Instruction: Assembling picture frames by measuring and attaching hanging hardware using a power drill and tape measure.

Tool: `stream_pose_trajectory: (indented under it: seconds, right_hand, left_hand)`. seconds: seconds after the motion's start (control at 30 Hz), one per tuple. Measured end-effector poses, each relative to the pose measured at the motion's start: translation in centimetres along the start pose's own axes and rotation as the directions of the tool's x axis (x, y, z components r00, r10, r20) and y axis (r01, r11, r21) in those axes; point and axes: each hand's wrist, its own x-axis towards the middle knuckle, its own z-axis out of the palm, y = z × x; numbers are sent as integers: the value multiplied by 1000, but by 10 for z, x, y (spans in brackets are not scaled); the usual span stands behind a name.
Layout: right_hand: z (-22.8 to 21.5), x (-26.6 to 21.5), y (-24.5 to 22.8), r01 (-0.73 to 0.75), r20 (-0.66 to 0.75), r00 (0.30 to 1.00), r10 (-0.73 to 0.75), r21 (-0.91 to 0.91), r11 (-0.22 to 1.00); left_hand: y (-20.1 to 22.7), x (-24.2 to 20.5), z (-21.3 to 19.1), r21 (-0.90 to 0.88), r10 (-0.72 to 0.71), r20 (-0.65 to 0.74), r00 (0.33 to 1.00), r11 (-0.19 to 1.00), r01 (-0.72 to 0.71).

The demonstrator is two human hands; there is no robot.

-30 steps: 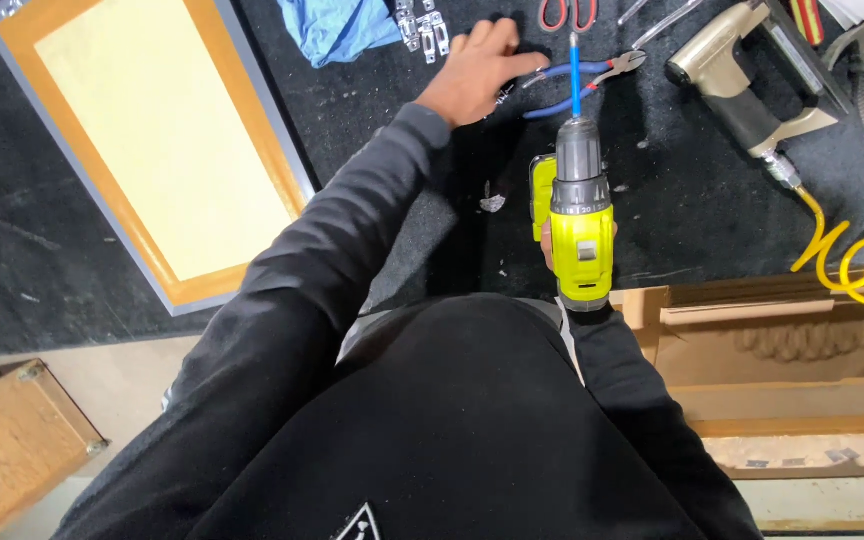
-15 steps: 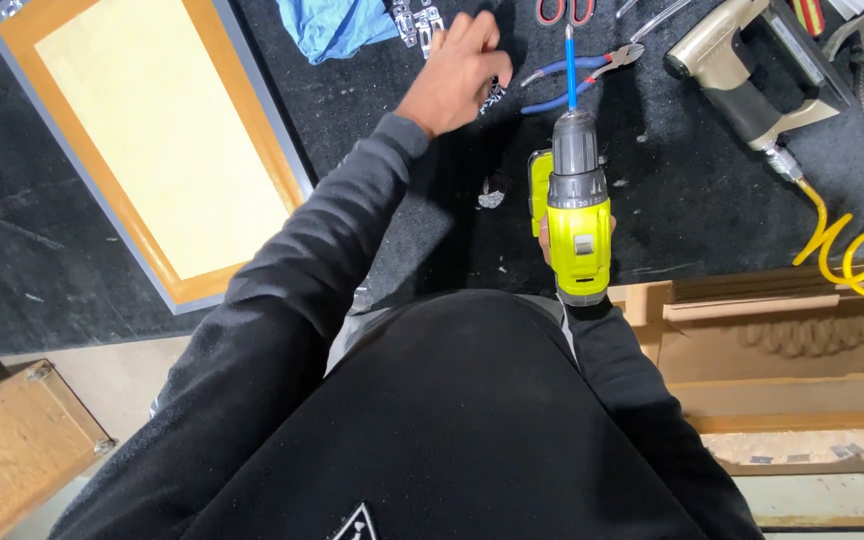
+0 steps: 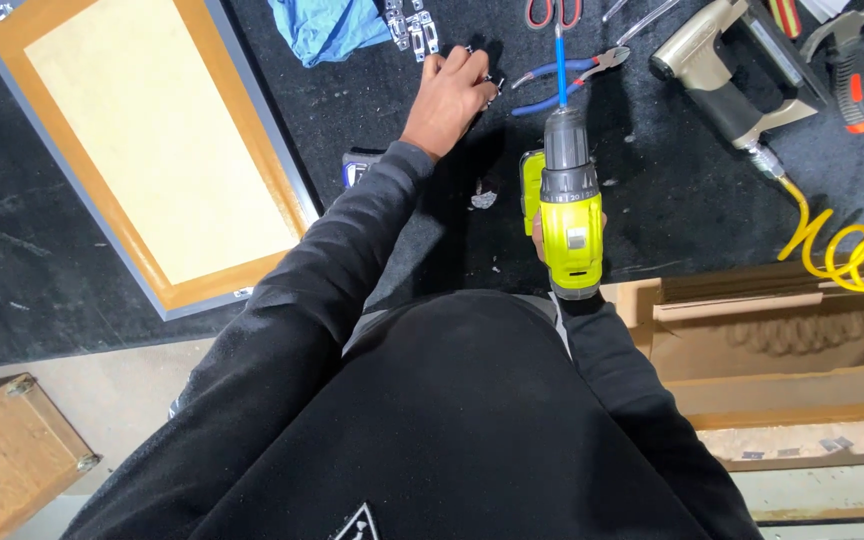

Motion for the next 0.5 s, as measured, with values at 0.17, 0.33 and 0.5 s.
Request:
stream_pose_trajectory:
  seconds: [0.17,0.33,0.5]
  right_hand:
    - [-6,9,0,-450,232,893,387,415,791]
    - [-10,24,11,-718,484,683,547,584,380]
    - [-3,43,18,-792,674,482,560,609,-51]
  left_hand:
    - [-4,-4,11,-214,-62,-36,997,975,53]
    - [4,2,-33,-781,-317,40,948,582,228]
    - [9,-9,-80,-951,-480,262,837,-274,140]
